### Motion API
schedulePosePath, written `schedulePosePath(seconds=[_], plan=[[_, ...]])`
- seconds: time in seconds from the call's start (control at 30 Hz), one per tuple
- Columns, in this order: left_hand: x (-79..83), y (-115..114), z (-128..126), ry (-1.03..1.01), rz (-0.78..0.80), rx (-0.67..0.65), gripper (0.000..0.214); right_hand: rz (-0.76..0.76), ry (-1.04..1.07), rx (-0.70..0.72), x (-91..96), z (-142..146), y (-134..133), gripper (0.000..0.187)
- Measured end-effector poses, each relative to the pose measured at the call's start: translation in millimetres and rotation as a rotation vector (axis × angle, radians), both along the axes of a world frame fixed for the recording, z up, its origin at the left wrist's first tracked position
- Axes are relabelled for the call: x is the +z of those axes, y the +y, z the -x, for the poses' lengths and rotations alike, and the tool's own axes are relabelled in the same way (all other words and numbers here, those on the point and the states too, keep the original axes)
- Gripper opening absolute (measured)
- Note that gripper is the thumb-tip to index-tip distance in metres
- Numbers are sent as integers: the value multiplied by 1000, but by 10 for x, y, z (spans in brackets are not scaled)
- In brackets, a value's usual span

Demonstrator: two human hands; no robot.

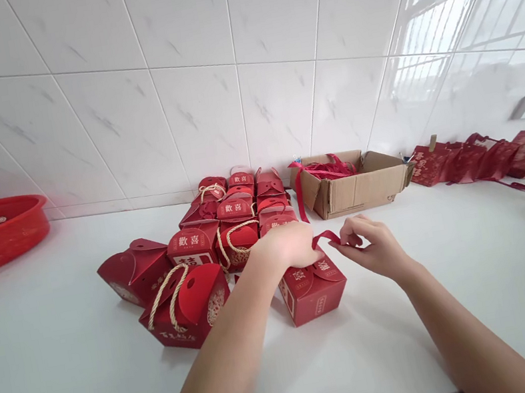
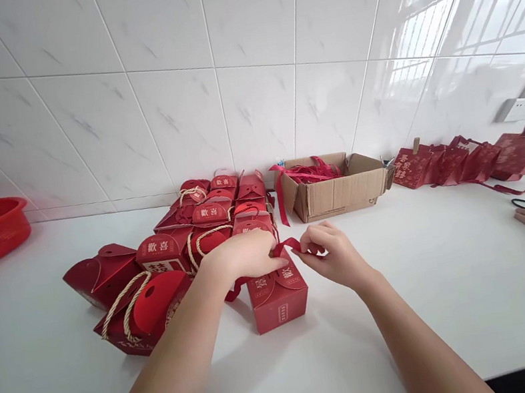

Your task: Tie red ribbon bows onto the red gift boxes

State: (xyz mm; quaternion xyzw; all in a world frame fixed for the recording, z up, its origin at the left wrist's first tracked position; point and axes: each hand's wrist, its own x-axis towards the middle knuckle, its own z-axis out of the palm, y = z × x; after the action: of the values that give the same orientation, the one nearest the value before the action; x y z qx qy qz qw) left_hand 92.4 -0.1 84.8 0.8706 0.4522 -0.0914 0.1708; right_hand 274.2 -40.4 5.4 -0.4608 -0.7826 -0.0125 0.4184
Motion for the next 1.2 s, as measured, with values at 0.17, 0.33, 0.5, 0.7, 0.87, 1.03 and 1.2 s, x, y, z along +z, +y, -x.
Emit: schedulePosePath(seconds=[0.17, 0.33, 0.5, 0.7, 0.87, 1.03, 1.2], plan=[[44, -16, 25, -65, -134, -38, 15, 14, 37, 42, -18, 47, -20, 26], [69, -5, 104, -134, -145, -15, 14, 219, 314, 162, -9, 85, -33, 28], [97, -38, 144, -255, -145, -64, 12, 493, 654, 177, -3, 214, -17, 29], [126, -49, 189, -272, -174, -68, 9, 713, 710, 325, -5, 159, -8, 30], [87, 17, 208, -231, -205, -42, 5, 955, 694, 316, 135, 24, -111, 28], [53, 68, 209, -232, -187, -33, 7, 1058, 286, 254, 155, -27, -143, 37], [73, 48, 204, -249, -147, -52, 10, 665, 297, 88, 16, 9, 7, 36]])
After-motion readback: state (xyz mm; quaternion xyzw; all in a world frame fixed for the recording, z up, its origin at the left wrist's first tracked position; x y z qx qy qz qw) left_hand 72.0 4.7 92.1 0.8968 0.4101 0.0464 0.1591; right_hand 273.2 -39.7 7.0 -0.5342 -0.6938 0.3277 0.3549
